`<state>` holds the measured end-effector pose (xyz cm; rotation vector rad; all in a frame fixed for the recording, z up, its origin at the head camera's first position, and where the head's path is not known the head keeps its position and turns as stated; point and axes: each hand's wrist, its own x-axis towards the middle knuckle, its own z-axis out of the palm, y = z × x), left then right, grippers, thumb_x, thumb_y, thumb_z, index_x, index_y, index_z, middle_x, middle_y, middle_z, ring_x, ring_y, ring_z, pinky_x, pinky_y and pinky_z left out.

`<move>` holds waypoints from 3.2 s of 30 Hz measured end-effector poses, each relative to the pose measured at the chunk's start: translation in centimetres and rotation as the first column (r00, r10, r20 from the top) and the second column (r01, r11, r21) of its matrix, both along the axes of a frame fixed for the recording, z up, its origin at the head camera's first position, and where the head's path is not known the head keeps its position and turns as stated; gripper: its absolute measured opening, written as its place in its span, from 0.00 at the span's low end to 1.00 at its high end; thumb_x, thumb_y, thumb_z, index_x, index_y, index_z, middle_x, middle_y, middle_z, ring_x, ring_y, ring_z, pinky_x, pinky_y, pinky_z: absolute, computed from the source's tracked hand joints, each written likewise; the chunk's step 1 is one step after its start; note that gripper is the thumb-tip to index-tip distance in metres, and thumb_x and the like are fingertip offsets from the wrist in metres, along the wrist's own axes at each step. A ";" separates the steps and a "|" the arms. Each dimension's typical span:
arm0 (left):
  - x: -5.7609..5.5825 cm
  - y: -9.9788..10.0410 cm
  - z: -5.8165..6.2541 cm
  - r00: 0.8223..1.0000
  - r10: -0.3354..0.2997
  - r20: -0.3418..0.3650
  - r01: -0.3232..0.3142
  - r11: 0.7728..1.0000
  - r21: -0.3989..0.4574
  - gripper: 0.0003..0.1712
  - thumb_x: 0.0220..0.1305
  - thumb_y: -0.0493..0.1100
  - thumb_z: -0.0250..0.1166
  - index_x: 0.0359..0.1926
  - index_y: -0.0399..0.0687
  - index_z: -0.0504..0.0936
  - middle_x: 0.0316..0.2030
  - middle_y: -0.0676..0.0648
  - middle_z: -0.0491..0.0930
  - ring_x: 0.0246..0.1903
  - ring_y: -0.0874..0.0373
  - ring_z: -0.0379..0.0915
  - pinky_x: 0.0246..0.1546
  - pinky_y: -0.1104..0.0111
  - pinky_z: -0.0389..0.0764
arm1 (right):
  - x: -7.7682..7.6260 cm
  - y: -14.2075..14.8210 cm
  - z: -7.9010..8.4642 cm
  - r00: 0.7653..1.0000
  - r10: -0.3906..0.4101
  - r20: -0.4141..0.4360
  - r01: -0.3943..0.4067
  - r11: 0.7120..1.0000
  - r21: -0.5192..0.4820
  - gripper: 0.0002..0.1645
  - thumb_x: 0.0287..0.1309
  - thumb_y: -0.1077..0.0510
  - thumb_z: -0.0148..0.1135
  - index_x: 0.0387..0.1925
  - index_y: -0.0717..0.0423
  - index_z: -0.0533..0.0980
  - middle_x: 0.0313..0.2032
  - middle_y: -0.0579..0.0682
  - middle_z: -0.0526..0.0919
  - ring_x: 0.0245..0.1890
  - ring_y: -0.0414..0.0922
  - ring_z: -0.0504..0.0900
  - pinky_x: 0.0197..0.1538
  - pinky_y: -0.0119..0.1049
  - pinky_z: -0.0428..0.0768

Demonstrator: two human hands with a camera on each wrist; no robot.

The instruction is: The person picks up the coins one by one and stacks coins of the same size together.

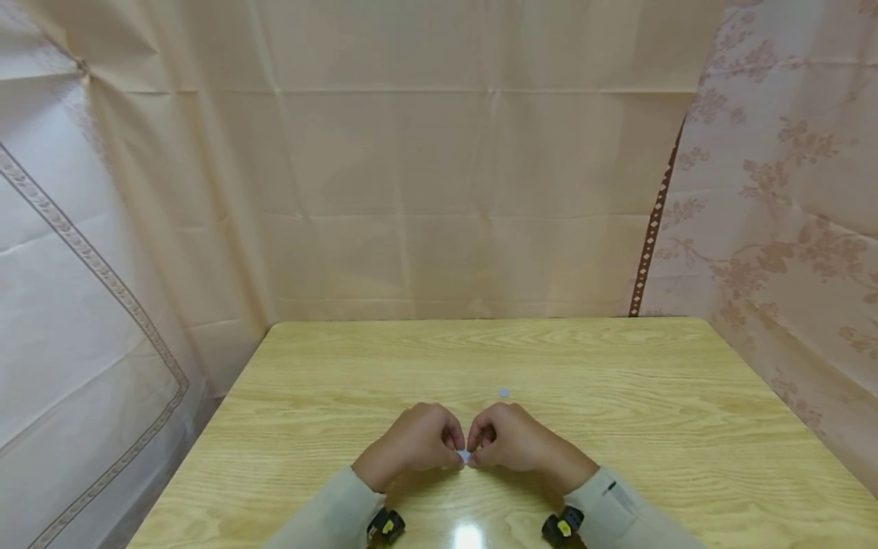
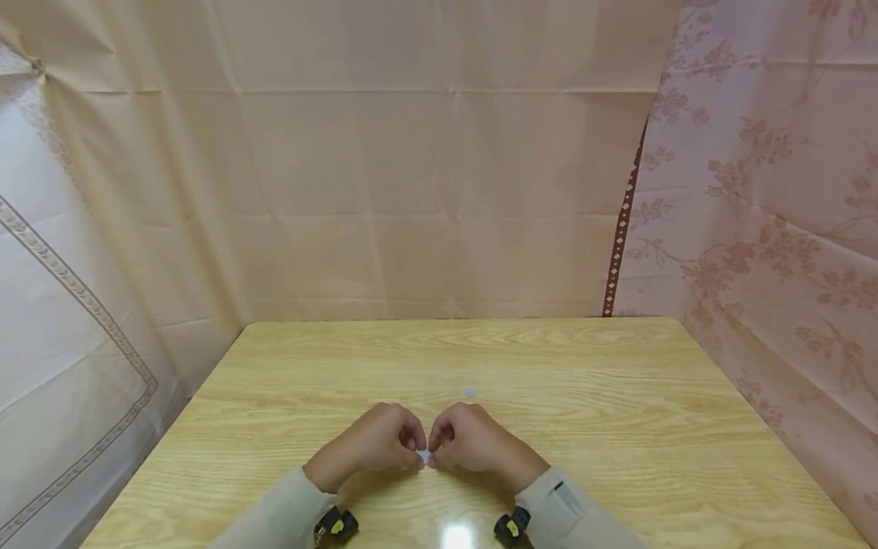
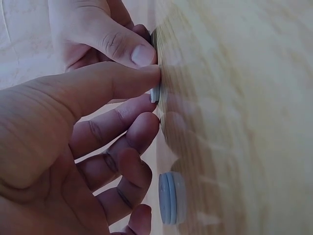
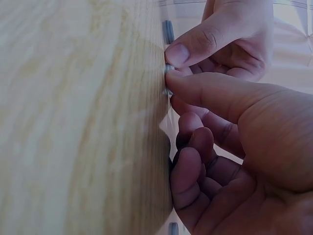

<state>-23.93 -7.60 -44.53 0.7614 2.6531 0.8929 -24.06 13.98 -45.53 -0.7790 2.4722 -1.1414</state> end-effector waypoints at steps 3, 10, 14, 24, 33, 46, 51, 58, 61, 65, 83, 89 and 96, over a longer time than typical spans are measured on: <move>0.1 0.0 0.1 1.000 0.004 0.014 -0.004 1.000 0.005 0.11 0.50 0.39 0.80 0.23 0.57 0.84 0.20 0.58 0.80 0.20 0.66 0.71 0.24 0.72 0.74 | -0.1 0.3 0.1 1.000 0.008 0.010 -0.008 1.000 -0.002 0.05 0.56 0.58 0.77 0.32 0.48 0.85 0.21 0.43 0.79 0.19 0.34 0.71 0.23 0.27 0.69; 0.0 0.0 0.0 1.000 0.001 0.027 -0.001 1.000 -0.003 0.11 0.52 0.41 0.80 0.24 0.58 0.84 0.20 0.59 0.81 0.20 0.66 0.73 0.25 0.71 0.75 | -0.5 1.0 0.3 1.000 -0.012 0.024 0.012 1.000 -0.009 0.07 0.56 0.58 0.77 0.35 0.51 0.85 0.23 0.45 0.81 0.21 0.37 0.73 0.25 0.30 0.73; -0.1 0.0 0.0 1.000 -0.003 0.023 0.003 1.000 -0.010 0.11 0.53 0.42 0.80 0.24 0.59 0.84 0.20 0.59 0.81 0.20 0.66 0.74 0.26 0.71 0.76 | -0.6 1.2 0.5 1.000 -0.020 0.003 0.020 1.000 -0.011 0.06 0.56 0.58 0.77 0.35 0.51 0.85 0.22 0.46 0.81 0.20 0.36 0.73 0.25 0.30 0.73; -0.1 0.0 0.0 0.999 0.012 0.030 -0.011 0.999 -0.030 0.11 0.53 0.44 0.81 0.25 0.60 0.85 0.22 0.58 0.79 0.21 0.64 0.70 0.24 0.70 0.73 | -1.1 2.0 1.2 0.998 -0.066 0.003 0.066 0.998 -0.004 0.05 0.59 0.60 0.74 0.37 0.52 0.85 0.24 0.46 0.82 0.22 0.38 0.74 0.27 0.32 0.75; -0.3 -0.1 -0.1 0.998 0.014 0.059 -0.014 1.000 -0.005 0.10 0.53 0.43 0.81 0.25 0.59 0.86 0.22 0.57 0.77 0.18 0.65 0.65 0.20 0.72 0.68 | -2.4 3.6 1.2 0.989 -0.145 -0.016 0.145 0.989 -0.007 0.08 0.60 0.57 0.75 0.39 0.52 0.85 0.24 0.45 0.79 0.23 0.39 0.73 0.26 0.32 0.74; -0.5 -0.5 -0.1 0.992 0.012 0.128 -0.018 0.999 0.046 0.09 0.52 0.42 0.82 0.25 0.56 0.88 0.32 0.58 0.82 0.25 0.62 0.67 0.25 0.71 0.69 | -4.4 7.2 0.6 0.992 -0.126 0.022 0.128 0.989 -0.080 0.10 0.62 0.60 0.72 0.44 0.57 0.86 0.26 0.48 0.77 0.22 0.38 0.69 0.25 0.30 0.70; -0.6 -0.6 -0.2 0.991 0.021 0.135 -0.027 0.999 0.047 0.09 0.51 0.42 0.83 0.25 0.58 0.88 0.36 0.60 0.82 0.30 0.60 0.68 0.27 0.70 0.69 | -4.9 8.4 0.1 0.991 -0.071 0.112 0.083 0.991 -0.109 0.12 0.63 0.59 0.72 0.47 0.56 0.87 0.30 0.48 0.80 0.24 0.38 0.68 0.27 0.29 0.68; -0.7 -0.6 -0.3 0.989 0.035 0.141 -0.041 0.998 0.043 0.10 0.50 0.43 0.83 0.24 0.59 0.89 0.37 0.61 0.83 0.30 0.60 0.68 0.27 0.69 0.69 | -4.9 9.0 0.0 0.991 0.008 0.133 0.007 0.994 -0.106 0.17 0.55 0.58 0.78 0.48 0.55 0.88 0.28 0.49 0.81 0.25 0.38 0.72 0.28 0.29 0.70; -0.7 -0.6 -0.3 0.990 0.036 0.140 -0.043 0.998 0.041 0.10 0.50 0.43 0.83 0.24 0.59 0.89 0.37 0.61 0.83 0.31 0.60 0.68 0.28 0.69 0.69 | -4.7 9.1 0.1 0.989 0.046 0.141 -0.032 0.995 -0.095 0.17 0.51 0.60 0.80 0.45 0.56 0.88 0.26 0.50 0.81 0.24 0.37 0.72 0.27 0.28 0.71; -0.7 -0.6 -0.4 0.989 0.037 0.145 -0.043 0.998 0.044 0.10 0.50 0.43 0.83 0.24 0.59 0.88 0.35 0.60 0.82 0.30 0.60 0.67 0.26 0.69 0.69 | -4.5 9.0 0.0 0.987 0.067 0.146 -0.058 0.996 -0.065 0.13 0.50 0.62 0.81 0.40 0.54 0.90 0.28 0.50 0.84 0.24 0.36 0.73 0.28 0.28 0.74; -0.7 -0.8 -0.3 0.985 0.019 0.171 -0.038 0.994 0.106 0.10 0.51 0.39 0.82 0.25 0.56 0.88 0.18 0.53 0.79 0.16 0.64 0.62 0.19 0.73 0.64 | -4.5 8.8 -0.2 0.990 0.070 0.122 -0.066 0.997 -0.039 0.08 0.50 0.63 0.80 0.34 0.51 0.90 0.33 0.51 0.87 0.25 0.36 0.74 0.29 0.28 0.76; -0.8 -0.7 -0.4 0.988 0.015 0.155 -0.032 0.994 0.104 0.10 0.50 0.39 0.83 0.24 0.56 0.88 0.14 0.55 0.76 0.15 0.65 0.60 0.18 0.73 0.62 | -4.3 8.7 -0.1 0.990 0.070 0.120 -0.066 0.997 -0.039 0.08 0.50 0.63 0.80 0.33 0.52 0.90 0.32 0.53 0.86 0.25 0.37 0.74 0.29 0.28 0.75; -0.8 -0.7 -0.4 0.988 0.014 0.152 -0.029 0.995 0.096 0.10 0.51 0.40 0.83 0.24 0.57 0.88 0.14 0.54 0.76 0.14 0.65 0.60 0.17 0.73 0.63 | -4.0 8.5 0.3 0.992 0.068 0.106 -0.065 0.997 -0.031 0.09 0.50 0.65 0.80 0.33 0.53 0.89 0.34 0.53 0.86 0.27 0.39 0.75 0.31 0.30 0.77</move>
